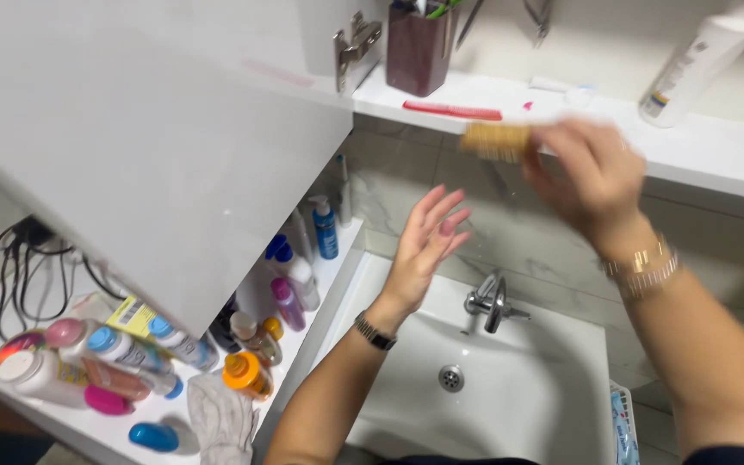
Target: Organizing and cleaning various cosmetic and hygiene products in a bathroom cabinet and sink area.
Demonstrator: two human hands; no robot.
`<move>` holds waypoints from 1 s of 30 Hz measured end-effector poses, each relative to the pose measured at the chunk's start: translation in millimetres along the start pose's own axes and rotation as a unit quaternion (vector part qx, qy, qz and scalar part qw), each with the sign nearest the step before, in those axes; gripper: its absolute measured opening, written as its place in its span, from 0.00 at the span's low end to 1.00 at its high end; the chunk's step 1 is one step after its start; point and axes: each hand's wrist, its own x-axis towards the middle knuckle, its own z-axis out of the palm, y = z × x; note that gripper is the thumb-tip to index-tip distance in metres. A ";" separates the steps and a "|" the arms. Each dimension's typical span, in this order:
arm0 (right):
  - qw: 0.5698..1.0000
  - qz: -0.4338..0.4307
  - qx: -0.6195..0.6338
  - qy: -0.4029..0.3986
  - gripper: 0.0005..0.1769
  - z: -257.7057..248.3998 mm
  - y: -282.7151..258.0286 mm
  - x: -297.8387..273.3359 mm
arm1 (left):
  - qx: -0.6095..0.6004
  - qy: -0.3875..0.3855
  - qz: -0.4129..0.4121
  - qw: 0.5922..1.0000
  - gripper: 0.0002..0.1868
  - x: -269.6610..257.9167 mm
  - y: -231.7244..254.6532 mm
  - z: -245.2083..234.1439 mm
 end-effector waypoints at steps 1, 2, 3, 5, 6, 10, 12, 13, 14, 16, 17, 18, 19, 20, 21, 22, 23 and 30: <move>0.999 -0.007 0.036 0.009 0.17 -8.7 -16.5 -14.5 | -0.064 -0.028 0.013 0.997 0.33 -3.3 5.5 6.7; 0.997 -0.012 0.072 0.019 0.19 -17.8 -32.6 -29.2 | -0.128 -0.056 0.027 0.990 0.35 -6.2 10.5 13.4; 0.997 -0.011 0.078 0.015 0.19 -17.8 -44.9 -40.2 | -0.129 -0.050 0.024 0.990 0.35 -12.0 5.6 13.9; 0.995 -0.009 0.096 0.037 0.18 -20.3 -69.0 -63.4 | -0.080 -0.046 0.067 0.993 0.28 -24.0 -5.6 16.5; 0.994 -0.006 0.102 0.031 0.18 -17.9 -77.0 -75.8 | -0.082 -0.039 0.062 0.994 0.28 -32.8 -11.4 12.7; 0.987 0.060 0.138 0.050 0.22 -23.4 -113.9 -79.4 | -0.012 -0.058 0.084 0.995 0.23 -63.2 -15.8 3.7; 0.978 0.105 0.173 0.049 0.25 -29.1 -129.1 -74.0 | 0.017 -0.064 0.077 0.995 0.23 -74.8 -10.9 0.1; 0.955 0.170 0.240 0.020 0.27 -30.8 -134.5 -80.3 | 0.022 -0.073 0.070 0.995 0.22 -80.2 -10.1 -2.6; 0.923 0.233 0.305 -0.009 0.29 -32.4 -139.9 -86.6 | 0.027 -0.082 0.062 0.994 0.22 -85.4 -9.5 -5.3; 0.902 0.269 0.336 -0.038 0.26 -31.0 -148.4 -100.3 | 0.034 -0.081 0.051 0.995 0.22 -93.2 -8.0 -8.9; 0.879 0.298 0.367 -0.065 0.24 -29.9 -152.0 -106.6 | 0.040 -0.080 0.045 0.995 0.22 -96.8 -7.2 -10.7; 0.877 0.301 0.369 -0.067 0.24 -28.5 -157.0 -111.1 | 0.040 -0.077 0.041 0.995 0.22 -101.5 -12.1 -14.6; 0.876 0.307 0.365 -0.071 0.24 -26.0 -162.3 -114.9 | 0.040 -0.078 0.034 0.996 0.22 -107.3 -16.5 -19.3; 0.876 0.313 0.361 -0.074 0.23 -23.2 -169.0 -118.6 | 0.041 -0.078 0.027 0.996 0.23 -113.9 -20.4 -24.7; 0.871 0.311 0.372 -0.081 0.23 -13.0 -178.7 -133.1 | 0.042 -0.064 0.027 0.997 0.23 -123.0 -28.1 -30.7; 0.840 0.348 0.406 -0.090 0.23 -3.1 -189.9 -147.6 | 0.042 -0.030 0.001 0.999 0.29 -133.0 -35.4 -37.2; 0.806 0.381 0.443 -0.099 0.23 8.8 -201.8 -160.8 | 0.044 0.008 -0.022 0.999 0.35 -143.6 -41.4 -44.9; 0.547 0.553 0.603 -0.178 0.22 138.6 -297.8 -242.2 | 0.160 0.151 -0.260 0.940 0.39 -284.4 -95.3 -124.4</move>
